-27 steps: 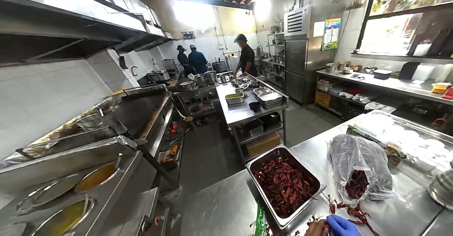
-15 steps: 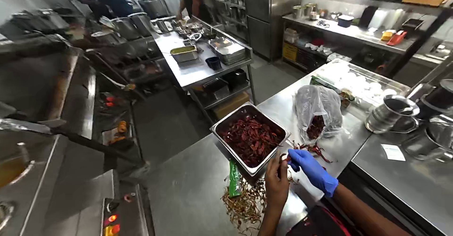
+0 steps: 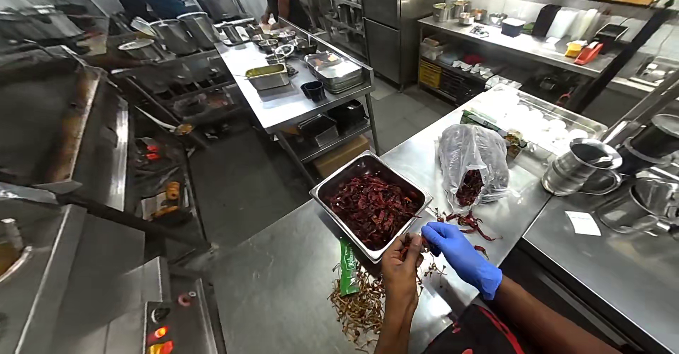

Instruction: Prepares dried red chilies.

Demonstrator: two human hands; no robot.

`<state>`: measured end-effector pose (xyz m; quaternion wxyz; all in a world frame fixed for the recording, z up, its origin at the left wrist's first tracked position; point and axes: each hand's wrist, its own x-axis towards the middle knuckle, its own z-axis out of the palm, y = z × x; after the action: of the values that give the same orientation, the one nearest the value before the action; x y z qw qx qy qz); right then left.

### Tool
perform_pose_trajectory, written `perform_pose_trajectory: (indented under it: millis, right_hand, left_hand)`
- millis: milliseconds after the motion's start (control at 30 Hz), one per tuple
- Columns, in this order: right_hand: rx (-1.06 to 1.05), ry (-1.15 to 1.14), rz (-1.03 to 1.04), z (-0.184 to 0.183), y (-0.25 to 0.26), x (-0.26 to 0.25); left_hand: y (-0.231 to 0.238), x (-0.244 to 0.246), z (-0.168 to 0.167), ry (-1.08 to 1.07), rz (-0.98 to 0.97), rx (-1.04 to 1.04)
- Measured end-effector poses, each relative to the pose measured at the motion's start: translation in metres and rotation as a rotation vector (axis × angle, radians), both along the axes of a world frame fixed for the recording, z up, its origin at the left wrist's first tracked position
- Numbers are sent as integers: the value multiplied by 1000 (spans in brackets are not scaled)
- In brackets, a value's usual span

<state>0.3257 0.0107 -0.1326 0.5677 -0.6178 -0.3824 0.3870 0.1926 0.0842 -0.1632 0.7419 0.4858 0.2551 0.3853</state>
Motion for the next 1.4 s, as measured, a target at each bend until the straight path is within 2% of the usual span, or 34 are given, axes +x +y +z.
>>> perform_pose_trajectory:
  millis: [133, 200, 267, 367, 433, 500, 567, 667, 833, 933, 1067, 1100, 1267, 1400]
  right_hand:
    - [132, 687, 101, -6, -3, -4]
    - [170, 814, 71, -8, -4, 0]
    - [136, 733, -14, -8, -4, 6]
    - [73, 550, -5, -10, -9, 15]
    - [49, 601, 38, -9, -13, 15]
    - [17, 696, 60, -6, -14, 14]
    - [-19, 660, 74, -6, -15, 13]
    - [-80, 423, 93, -10, -17, 11]
    - [-159, 89, 86, -28, -22, -8]
    - [-173, 49, 102, -36, -20, -25]
    - [-70, 313, 94, -38, -9, -33]
    - [-69, 321, 108, -37, -8, -29]
    - [-144, -38, 142, -28, -12, -7]
    - [-149, -24, 95, -15, -21, 12]
  left_hand:
    - [3, -2, -3, -182, -93, -298]
    - [5, -3, -8, -238, -102, -388]
    - [5, -5, -11, -227, -90, -389]
    - [4, -8, -11, -104, -91, -231]
    - [2, -9, -10, -10, -111, -105]
    - [2, -8, -8, 25, -143, -71]
    - [4, -7, -7, -63, -188, -184]
    - [9, -7, -7, -295, -186, -431]
    - [19, -4, -7, -484, 17, -567]
    - [20, -1, -7, -481, 66, -497]
    - [19, -2, -6, -492, 68, -363]
    - [23, -5, -5, -498, 81, -343]
    - [60, -33, 3, -436, 187, -201]
    - [70, -49, 7, -276, 149, -159]
